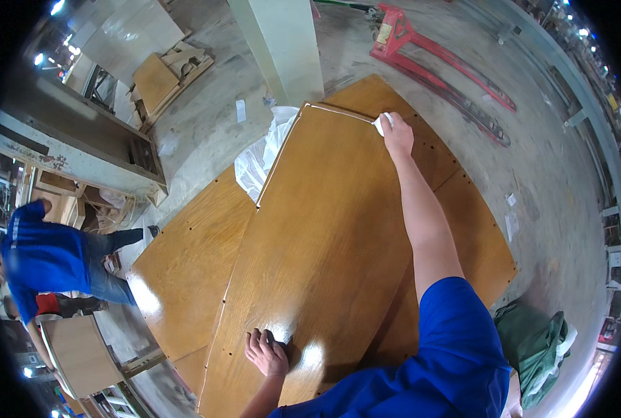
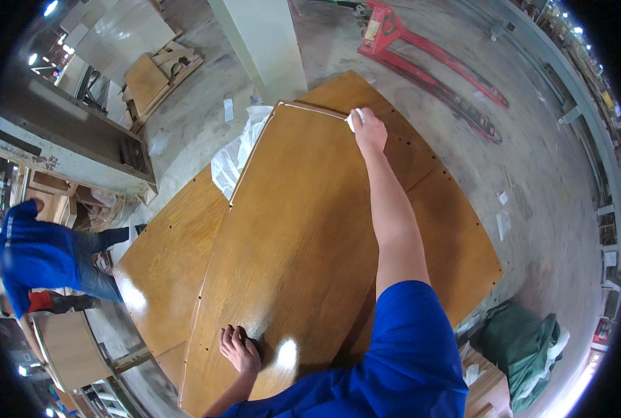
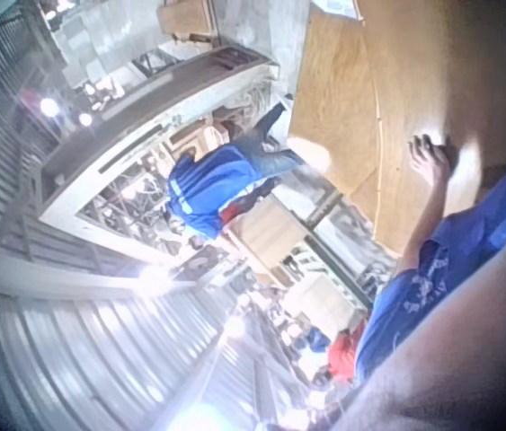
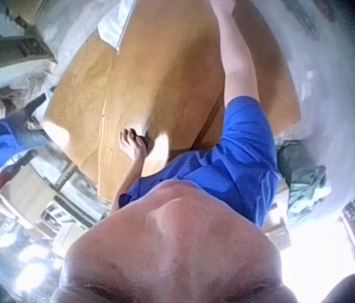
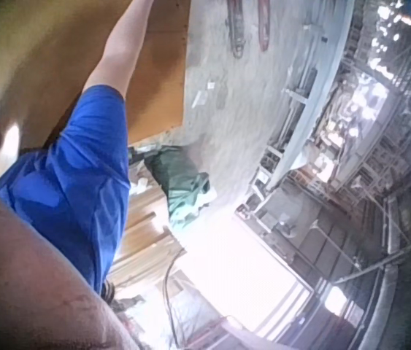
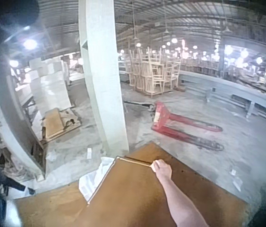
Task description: The person wipes the surface of a large wooden panel with a white cloth, removes protective paper, and continues wiping the panel. The person then places the panel onto a roller conveyor and wipes it again.
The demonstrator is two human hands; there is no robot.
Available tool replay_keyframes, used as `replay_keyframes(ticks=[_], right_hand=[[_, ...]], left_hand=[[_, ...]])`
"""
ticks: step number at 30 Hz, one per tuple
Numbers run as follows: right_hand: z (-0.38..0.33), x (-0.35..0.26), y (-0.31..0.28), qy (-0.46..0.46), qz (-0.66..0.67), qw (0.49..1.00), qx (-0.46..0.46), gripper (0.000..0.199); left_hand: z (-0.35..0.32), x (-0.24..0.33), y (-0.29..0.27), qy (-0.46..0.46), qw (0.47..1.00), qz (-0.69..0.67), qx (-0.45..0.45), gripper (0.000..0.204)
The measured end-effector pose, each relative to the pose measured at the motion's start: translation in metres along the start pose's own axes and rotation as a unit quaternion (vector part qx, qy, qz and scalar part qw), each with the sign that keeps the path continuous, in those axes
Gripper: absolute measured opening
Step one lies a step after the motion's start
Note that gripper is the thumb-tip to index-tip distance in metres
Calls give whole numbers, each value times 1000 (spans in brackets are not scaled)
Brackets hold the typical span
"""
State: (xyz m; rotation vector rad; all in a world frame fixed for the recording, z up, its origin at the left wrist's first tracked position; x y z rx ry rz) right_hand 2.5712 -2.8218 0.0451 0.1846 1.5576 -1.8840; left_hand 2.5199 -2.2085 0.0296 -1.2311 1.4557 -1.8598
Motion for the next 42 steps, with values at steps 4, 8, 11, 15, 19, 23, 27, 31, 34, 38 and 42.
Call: replay_keyframes(ticks=[4, 8, 11, 15, 19, 23, 27, 31, 34, 38, 42], right_hand=[[0, 3, -4, 7, 3, 1000, -6, 37], [-4, 16, -13, 6, 0, 1000, 17, 37], [-10, 31, -24, 15, 0, 999, 38, 36], [-18, 58, -43, 23, 5, 997, 73, 34], [-22, 94, -67, 48, -11, 995, 90, 35], [-31, 116, -80, 99, -6, 992, 77, 37], [-31, 128, -92, 96, -37, 991, 89, 37], [-29, 124, -86, 111, -23, 993, 40, 40], [-27, 117, -83, 56, -75, 994, 48, 37], [-35, 110, -100, -66, -163, 984, 30, 34], [-103, 60, -57, 161, 769, 568, -244, 31]], left_hand=[[1, 0, 2, 7, 1000, 2, 9, 40], [-1, 1, 2, 10, 1000, 3, 6, 41], [-1, 2, 2, 14, 1000, 6, 5, 41], [-1, 2, 1, 19, 1000, 12, 12, 40], [-1, 3, 3, 22, 999, 21, 22, 38], [-1, 3, 2, 31, 999, 23, 31, 38], [0, 0, 7, 18, 999, 23, 19, 39], [-6, -1, 6, 17, 999, 16, 23, 40], [-5, -5, 6, 2, 999, 20, 27, 41], [7, -4, 8, -19, 999, -39, 22, 40], [4, -10, 1, 2, 997, -54, 63, 41]])
Point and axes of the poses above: each hand's wrist, its own z-axis towards the middle knuckle, its own y-axis out of the palm, x = y × z, the point moved 4 cm from there along z, towards the middle knuckle, and after that the axes turned 11 degrees about -z, right-handed, at the moved point
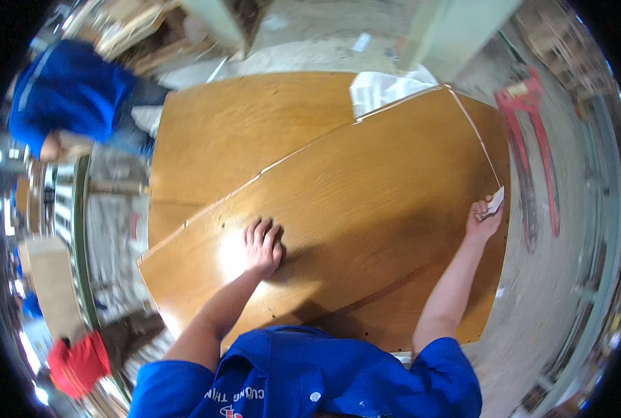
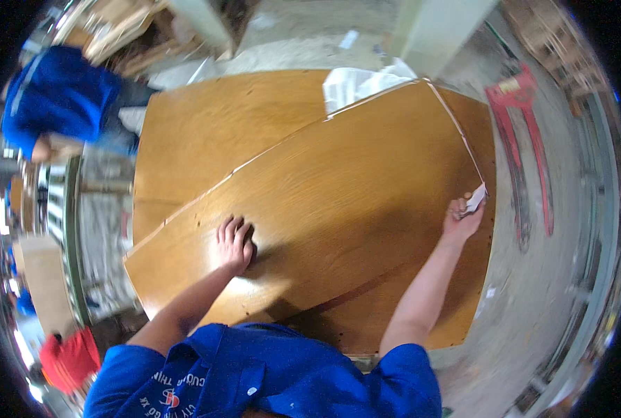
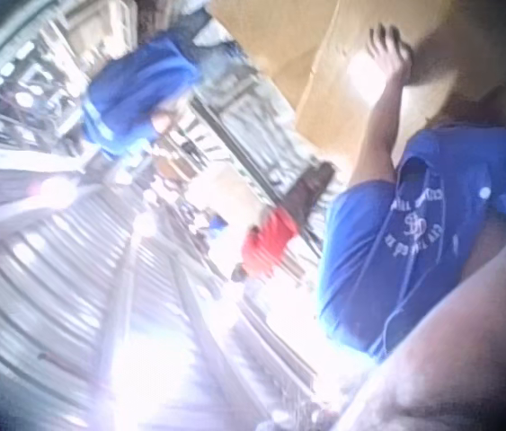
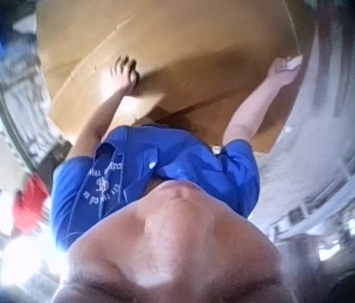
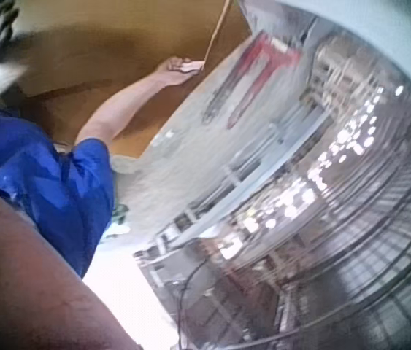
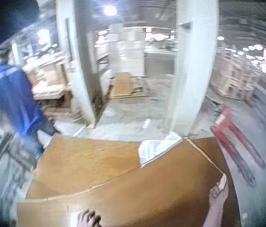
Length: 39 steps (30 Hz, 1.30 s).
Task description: The person wipes the surface of a large wooden panel with a white cloth, removes protective paper, and continues wiping the panel. The person then places the panel onto a roller conveyor and wipes it again.
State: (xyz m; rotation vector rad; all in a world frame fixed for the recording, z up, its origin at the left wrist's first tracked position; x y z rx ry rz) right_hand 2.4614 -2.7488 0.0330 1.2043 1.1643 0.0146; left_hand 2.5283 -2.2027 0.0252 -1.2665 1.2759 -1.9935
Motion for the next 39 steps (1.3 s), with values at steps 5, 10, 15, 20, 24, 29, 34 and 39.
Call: replay_keyframes(ticks=[5, 10, 15, 20, 24, 29, 34, 39], right_hand=[[-65, 170, 135, 228, 51, 971, -41, 41], [-129, 273, 219, 179, -360, 901, -162, 15], [-153, 308, 265, -115, -565, 765, -287, 25], [-151, 315, 277, -163, -696, 639, -284, 26], [-142, 309, 273, -175, -716, 617, -276, 27], [-108, 291, 258, -216, -719, 624, -217, 29], [-71, 273, 242, -216, -727, 632, -160, 29], [-35, 250, 231, -211, -751, 621, -83, 32]], left_hand=[[-12, 0, -10, -17, 999, -4, 30, 41], [-13, 0, -15, -22, 1000, -18, 14, 41], [-8, 2, -15, -27, 1000, -10, -1, 39], [-7, 2, -19, -27, 999, -17, 6, 39], [-8, 2, -20, -27, 999, -19, 13, 39], [-6, 1, -18, -26, 999, -24, 7, 39], [-6, 1, -16, -21, 999, -30, 6, 40], [-7, 1, -15, -25, 999, -26, -1, 41]])
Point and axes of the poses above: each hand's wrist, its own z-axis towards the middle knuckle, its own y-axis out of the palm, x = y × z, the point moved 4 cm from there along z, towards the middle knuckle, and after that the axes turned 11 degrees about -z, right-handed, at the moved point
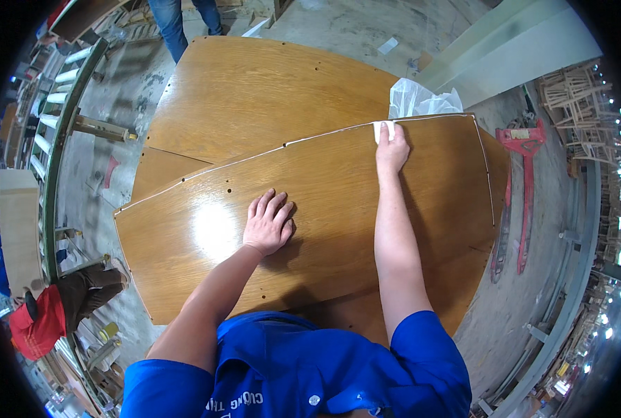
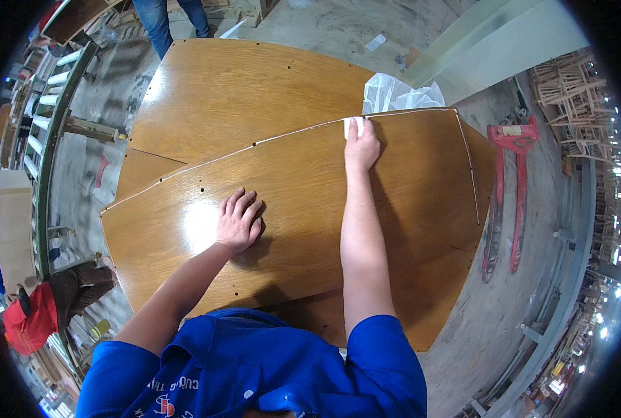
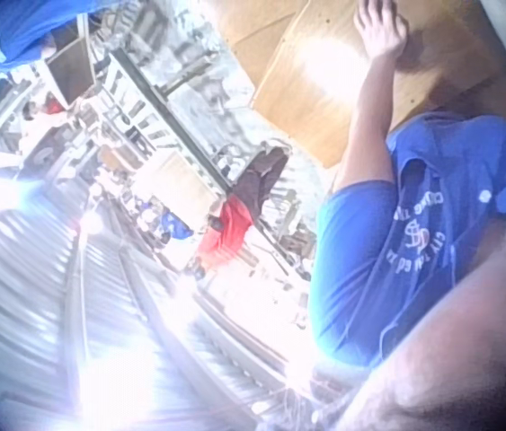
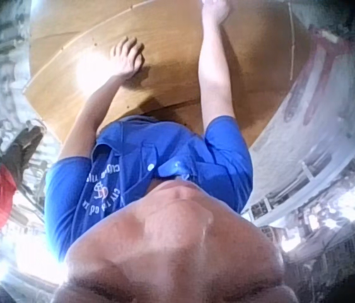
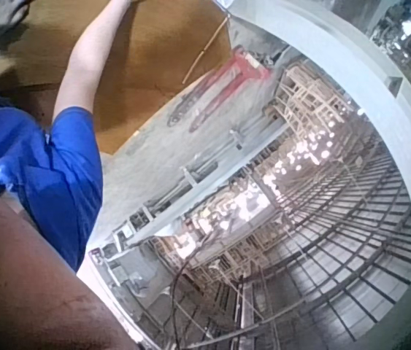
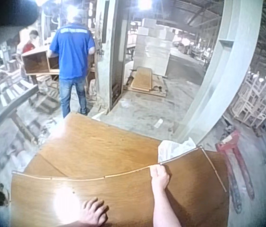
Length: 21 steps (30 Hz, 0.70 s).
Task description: The person wipes the surface of a large wooden panel with a white cloth, removes protective paper, and continues wiping the panel. The person then places the panel onto a roller conveyor and wipes it again.
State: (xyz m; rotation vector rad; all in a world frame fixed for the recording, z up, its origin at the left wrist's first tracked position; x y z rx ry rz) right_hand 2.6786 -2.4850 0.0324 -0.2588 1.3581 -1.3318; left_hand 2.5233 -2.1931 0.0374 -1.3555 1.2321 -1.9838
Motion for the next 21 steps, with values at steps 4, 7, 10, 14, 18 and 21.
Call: replay_keyframes(ticks=[4, 7, 10, 14, 18, 21], right_hand=[[16, 13, -10, 3, -13, 1000, 24, 32], [18, 15, -12, -20, -76, 997, 12, 30], [8, 14, -15, 5, -15, 999, -42, 34], [-36, 48, -17, 190, 539, 801, -179, 36], [-151, 6, -38, 303, 721, 550, -291, 32], [-231, -2, -63, 324, 664, 599, -309, 35]], left_hand=[[1, 1, -1, -1, 1000, 3, -7, 41], [-1, 0, -2, -4, 1000, 4, -8, 40], [-5, -3, -5, -13, 1000, 9, -4, 40], [0, 1, -3, 18, 1000, -11, 15, 39], [-12, -3, -6, 12, 999, -8, 34, 37], [-10, 2, -6, 32, 998, -8, 49, 37]])
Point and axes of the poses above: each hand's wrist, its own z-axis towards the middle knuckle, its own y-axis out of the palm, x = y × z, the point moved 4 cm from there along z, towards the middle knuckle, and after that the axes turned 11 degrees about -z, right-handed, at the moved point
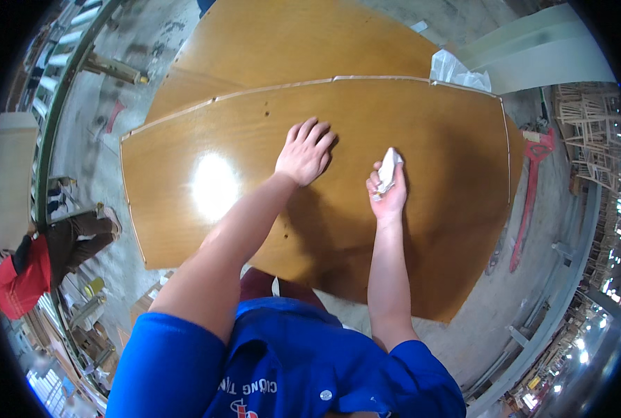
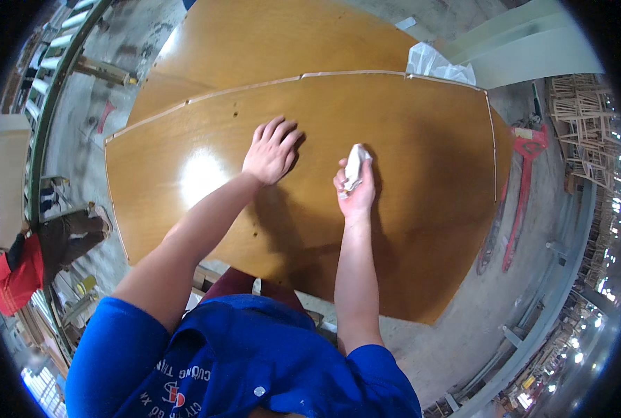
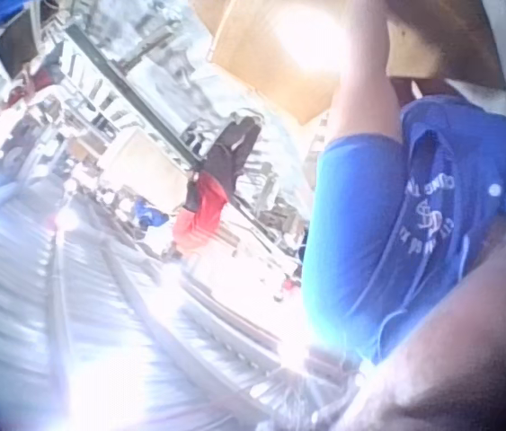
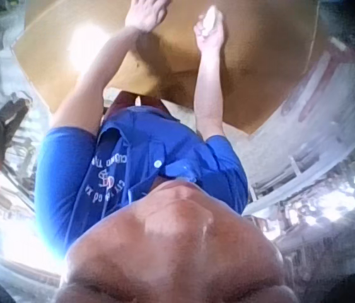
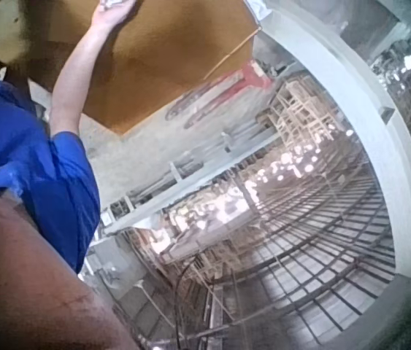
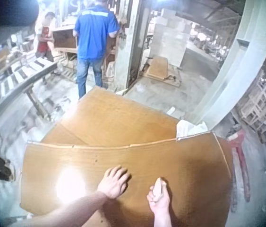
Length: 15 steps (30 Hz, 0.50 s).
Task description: The person wipes the surface of a large wooden panel with a white cloth, removes protective paper, and continues wiping the panel. The person then places the panel onto a roller conveyor and wipes it again.
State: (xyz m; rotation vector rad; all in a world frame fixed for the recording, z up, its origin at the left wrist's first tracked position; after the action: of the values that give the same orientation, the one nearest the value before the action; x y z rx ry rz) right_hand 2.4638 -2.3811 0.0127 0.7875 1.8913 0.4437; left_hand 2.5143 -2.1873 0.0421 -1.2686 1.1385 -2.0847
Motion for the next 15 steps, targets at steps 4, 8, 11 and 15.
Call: replay_keyframes(ticks=[4, 8, 11, 15], right_hand=[[-65, 35, 14, -16, -240, 971, 14, 36], [-105, 64, 16, -46, -394, 918, -15, 30], [-126, 84, 16, -71, -464, 881, -62, 28], [-131, 96, 37, -223, -593, 768, -95, 27]], left_hand=[[-10, -4, -3, 9, 1000, -4, 26, 36], [-57, -12, -9, 1, 1000, -3, 26, 37], [-129, -24, -35, -27, 999, 3, 32, 37], [-223, -45, -70, -181, 973, 56, 135, 39]])
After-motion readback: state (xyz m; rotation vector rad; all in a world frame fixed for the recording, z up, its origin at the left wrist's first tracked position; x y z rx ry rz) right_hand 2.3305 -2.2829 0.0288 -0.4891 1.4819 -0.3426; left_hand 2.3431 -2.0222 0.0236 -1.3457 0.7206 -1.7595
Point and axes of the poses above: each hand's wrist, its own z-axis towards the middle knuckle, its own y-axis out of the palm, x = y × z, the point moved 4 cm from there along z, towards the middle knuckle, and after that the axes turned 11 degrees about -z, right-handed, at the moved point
